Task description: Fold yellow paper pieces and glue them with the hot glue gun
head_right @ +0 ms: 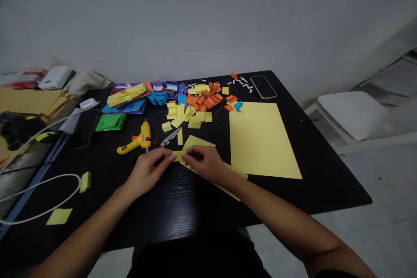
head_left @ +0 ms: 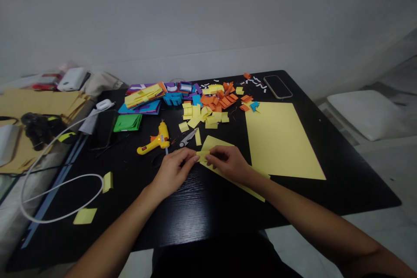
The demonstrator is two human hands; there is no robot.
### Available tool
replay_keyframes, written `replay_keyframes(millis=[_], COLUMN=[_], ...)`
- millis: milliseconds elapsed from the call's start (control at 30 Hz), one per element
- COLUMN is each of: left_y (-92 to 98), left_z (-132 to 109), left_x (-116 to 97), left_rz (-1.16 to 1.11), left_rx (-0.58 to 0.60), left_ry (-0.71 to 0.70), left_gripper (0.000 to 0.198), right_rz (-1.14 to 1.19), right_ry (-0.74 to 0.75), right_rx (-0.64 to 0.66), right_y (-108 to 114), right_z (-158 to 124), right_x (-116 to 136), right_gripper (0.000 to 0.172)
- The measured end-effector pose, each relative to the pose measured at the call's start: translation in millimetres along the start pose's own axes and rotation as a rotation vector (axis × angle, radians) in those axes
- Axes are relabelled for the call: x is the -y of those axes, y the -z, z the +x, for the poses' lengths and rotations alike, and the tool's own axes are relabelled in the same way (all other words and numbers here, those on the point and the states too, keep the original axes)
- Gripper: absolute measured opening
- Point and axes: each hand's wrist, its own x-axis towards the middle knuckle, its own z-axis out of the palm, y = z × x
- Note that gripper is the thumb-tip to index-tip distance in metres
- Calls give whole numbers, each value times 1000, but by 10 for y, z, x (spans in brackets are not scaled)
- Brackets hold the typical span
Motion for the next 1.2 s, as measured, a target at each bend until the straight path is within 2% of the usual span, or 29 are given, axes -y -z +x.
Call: replay_keyframes(millis=[67,167,200,267,333,433,533,667,733,800,967,1033,1200], left_y=[36,88,99,107,98,75,66,62,51,35,-16,-34,-42], left_z=[5,22,29,39,42,39,41,52,54,50,16,6,11], left_x=[3,3,6,23,56,116,150,129,102,73,20,11,-12], left_rz=[54,130,155,205,247,278,272,238,209,181,63,-1,-128], left_rx=[-17,5,38,113,160,137,63,-21,-58,-95,-115,-99,-99], left_ry=[-44,-93,-105,-127,-146,-159,-156,-167,-182,-181,-63,-15,115], left_gripper=[16,19,20,22,23,20,17,14,13,12,22,16,26], right_rz=[-81,-306,-416,-587,-688,-723,-678,-580,-452,-265,128,198,227], right_ry=[67,166,205,221,193,179,188,177,181,155,9,-35,-77], right_rx=[-64,-306,-348,-348,-283,-220,-213,-277,-337,-345,-179,-116,-15], right_y=[40,79,83,80,72,73,91,98,88,68,-3,-26,-27], right_z=[12,36,44,56,64,75,84,64,45,29,15,13,7], right_x=[12,-25,-53,-123,-191,-256,-264,-186,-125,-70,-20,-17,-1], right_gripper=[25,21,20,39,57,55,45,25,18,17,22,23,24])
